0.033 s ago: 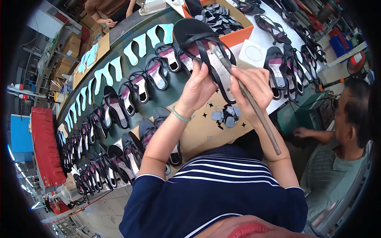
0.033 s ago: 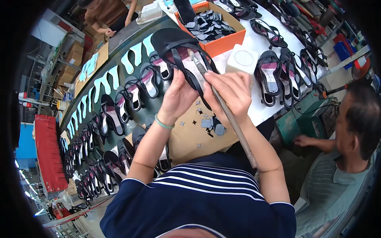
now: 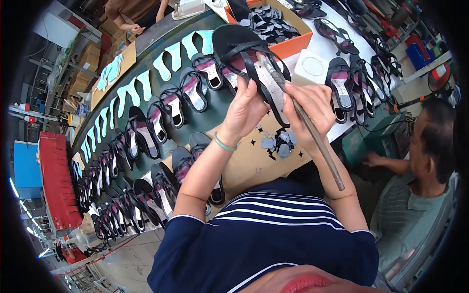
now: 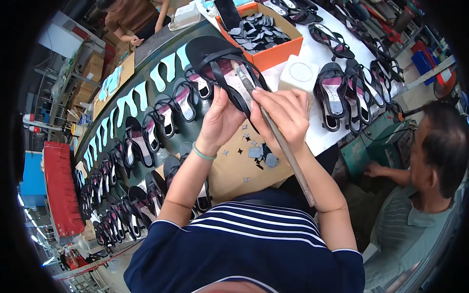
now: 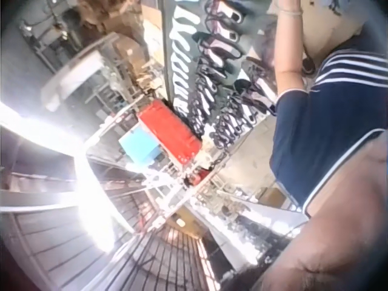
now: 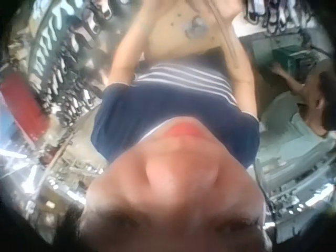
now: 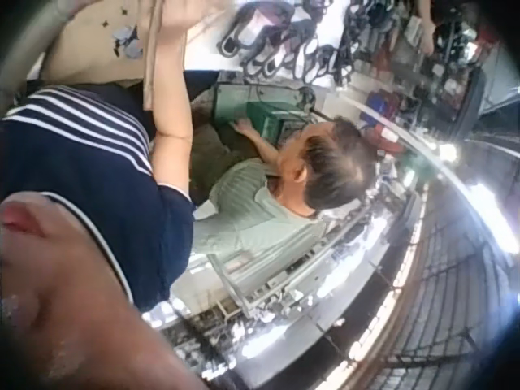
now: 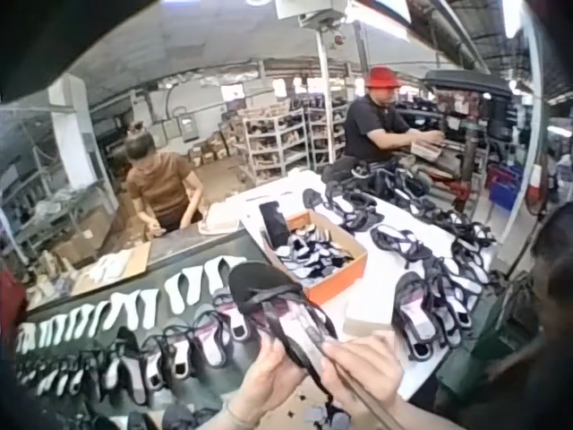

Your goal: The recorder uses a brush to apply a liquid adhesive or sealant to the inner insoles and edges of various black sandal-style shoes at a manufacturing workstation.

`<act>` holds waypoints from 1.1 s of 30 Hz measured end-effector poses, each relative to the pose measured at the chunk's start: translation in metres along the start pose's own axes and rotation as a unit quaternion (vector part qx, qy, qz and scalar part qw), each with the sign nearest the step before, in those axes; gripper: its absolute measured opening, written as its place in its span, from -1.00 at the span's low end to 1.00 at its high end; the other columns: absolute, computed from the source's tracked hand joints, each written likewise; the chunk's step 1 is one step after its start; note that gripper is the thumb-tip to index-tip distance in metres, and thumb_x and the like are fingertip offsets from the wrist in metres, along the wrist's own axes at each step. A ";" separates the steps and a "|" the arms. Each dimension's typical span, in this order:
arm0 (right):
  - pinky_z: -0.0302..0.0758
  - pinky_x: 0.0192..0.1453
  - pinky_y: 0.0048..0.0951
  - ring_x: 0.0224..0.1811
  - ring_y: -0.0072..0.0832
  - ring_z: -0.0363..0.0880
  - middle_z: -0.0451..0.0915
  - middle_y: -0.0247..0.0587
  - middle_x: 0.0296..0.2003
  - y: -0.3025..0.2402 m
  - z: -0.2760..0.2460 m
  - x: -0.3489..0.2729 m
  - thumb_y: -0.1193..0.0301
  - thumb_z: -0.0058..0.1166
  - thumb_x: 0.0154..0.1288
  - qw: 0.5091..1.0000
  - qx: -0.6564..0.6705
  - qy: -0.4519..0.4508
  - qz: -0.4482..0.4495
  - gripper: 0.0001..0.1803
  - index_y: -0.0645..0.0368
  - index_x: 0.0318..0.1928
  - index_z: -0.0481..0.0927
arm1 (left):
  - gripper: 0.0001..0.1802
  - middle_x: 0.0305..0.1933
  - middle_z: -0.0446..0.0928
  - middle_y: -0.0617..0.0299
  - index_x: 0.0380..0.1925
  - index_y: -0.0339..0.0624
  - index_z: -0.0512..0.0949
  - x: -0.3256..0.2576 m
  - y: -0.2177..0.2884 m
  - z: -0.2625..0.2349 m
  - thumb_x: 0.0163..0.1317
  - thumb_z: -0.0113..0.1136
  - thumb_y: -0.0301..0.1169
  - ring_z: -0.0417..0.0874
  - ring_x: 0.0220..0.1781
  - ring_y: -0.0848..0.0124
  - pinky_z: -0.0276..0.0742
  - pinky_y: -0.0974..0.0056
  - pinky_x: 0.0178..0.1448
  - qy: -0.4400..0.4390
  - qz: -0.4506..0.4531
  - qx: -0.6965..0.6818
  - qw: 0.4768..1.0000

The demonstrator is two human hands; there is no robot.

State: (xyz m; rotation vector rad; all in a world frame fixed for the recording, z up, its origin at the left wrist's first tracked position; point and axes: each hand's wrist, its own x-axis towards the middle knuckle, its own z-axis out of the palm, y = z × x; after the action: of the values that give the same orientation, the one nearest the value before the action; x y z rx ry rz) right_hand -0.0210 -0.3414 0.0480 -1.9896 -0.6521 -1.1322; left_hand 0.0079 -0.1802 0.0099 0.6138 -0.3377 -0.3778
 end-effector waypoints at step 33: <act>0.16 -0.22 -0.32 -0.60 -0.48 0.52 0.59 -0.33 -0.59 -0.027 -0.004 -0.019 0.48 0.36 0.02 0.997 -0.027 0.025 0.061 -0.81 0.23 -0.33 0.64 | -0.32 0.46 0.10 0.14 0.41 0.24 -0.09 -0.012 -0.009 -0.003 0.44 0.04 -0.27 0.21 0.46 0.18 0.26 -0.08 0.40 0.031 0.130 0.075 0.988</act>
State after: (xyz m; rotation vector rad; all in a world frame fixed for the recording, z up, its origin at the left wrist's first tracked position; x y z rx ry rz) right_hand -0.0513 -0.3303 0.0424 -2.0099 -0.4730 -1.1324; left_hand -0.0038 -0.1799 -0.0002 0.7179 -0.3834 -0.0820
